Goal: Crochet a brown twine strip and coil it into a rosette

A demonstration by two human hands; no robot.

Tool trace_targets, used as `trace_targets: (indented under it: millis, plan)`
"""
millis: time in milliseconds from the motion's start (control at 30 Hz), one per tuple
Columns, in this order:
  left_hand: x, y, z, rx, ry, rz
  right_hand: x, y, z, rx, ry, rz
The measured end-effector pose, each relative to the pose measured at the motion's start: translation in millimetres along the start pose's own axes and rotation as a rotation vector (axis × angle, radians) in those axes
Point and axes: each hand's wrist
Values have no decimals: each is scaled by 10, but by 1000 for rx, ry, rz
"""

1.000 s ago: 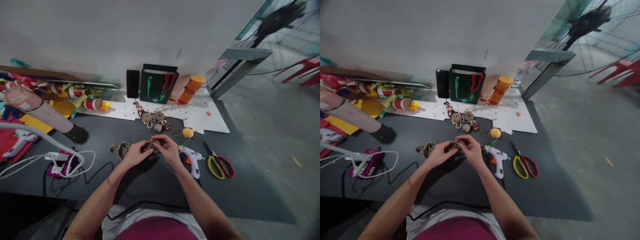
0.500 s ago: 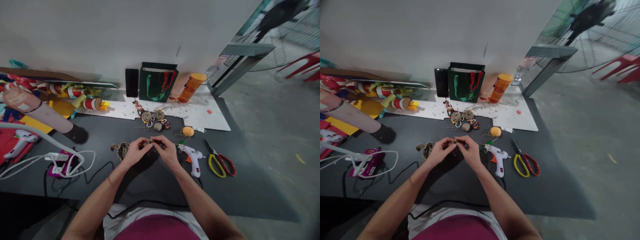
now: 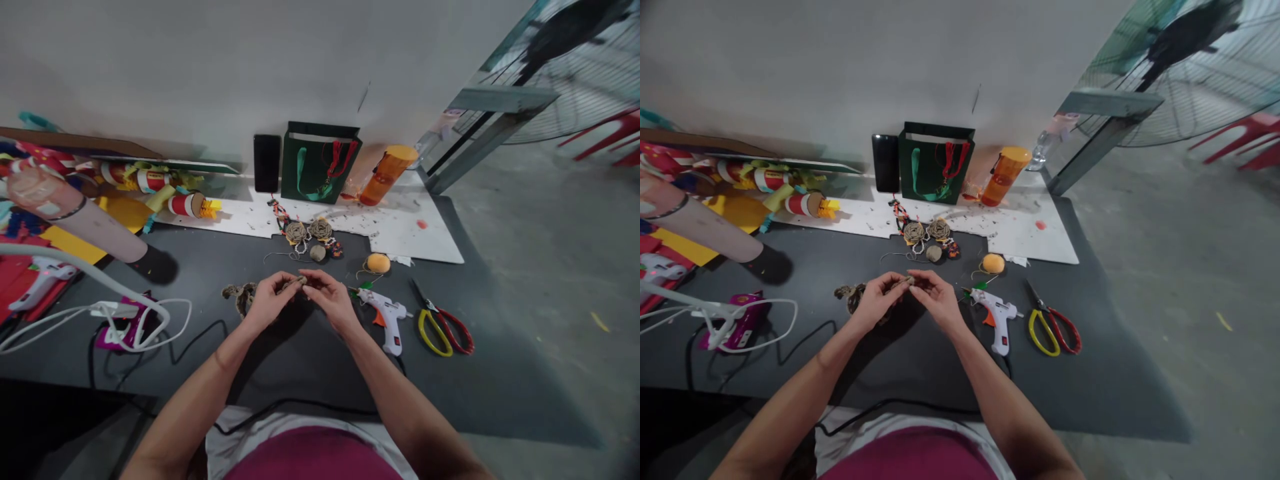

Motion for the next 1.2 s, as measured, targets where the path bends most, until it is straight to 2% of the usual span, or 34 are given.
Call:
trace_targets:
  millis: [133, 267, 400, 533, 800, 900, 1033, 1200]
  plan:
    - [3, 13, -6, 49, 39, 34, 20, 11, 18, 101, 41, 5]
    - [-15, 29, -2, 33, 25, 10, 38, 2, 36, 141, 37, -50]
    - [-35, 31, 11, 16, 13, -8, 13, -1, 16, 118, 10, -141]
    - [-35, 24, 13, 69, 47, 34, -9, 13, -11, 77, -81, -236]
    - [-46, 38, 8, 67, 30, 31, 65, 14, 7, 120, -118, -341]
    - [-76, 47, 17, 52, 24, 24, 66, 21, -14, 147, -202, -439]
    - [-105, 57, 24, 39, 25, 23, 43, 26, -33, 116, -295, -510]
    - [-94, 52, 16, 43, 31, 33, 51, 6, -18, 101, -218, -491]
Point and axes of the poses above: each hand's wrist, its own z-axis towards the middle knuckle, its own y-axis out of the palm, x = y × z, and after that the axes turned 3 degrees about -x, right-handed
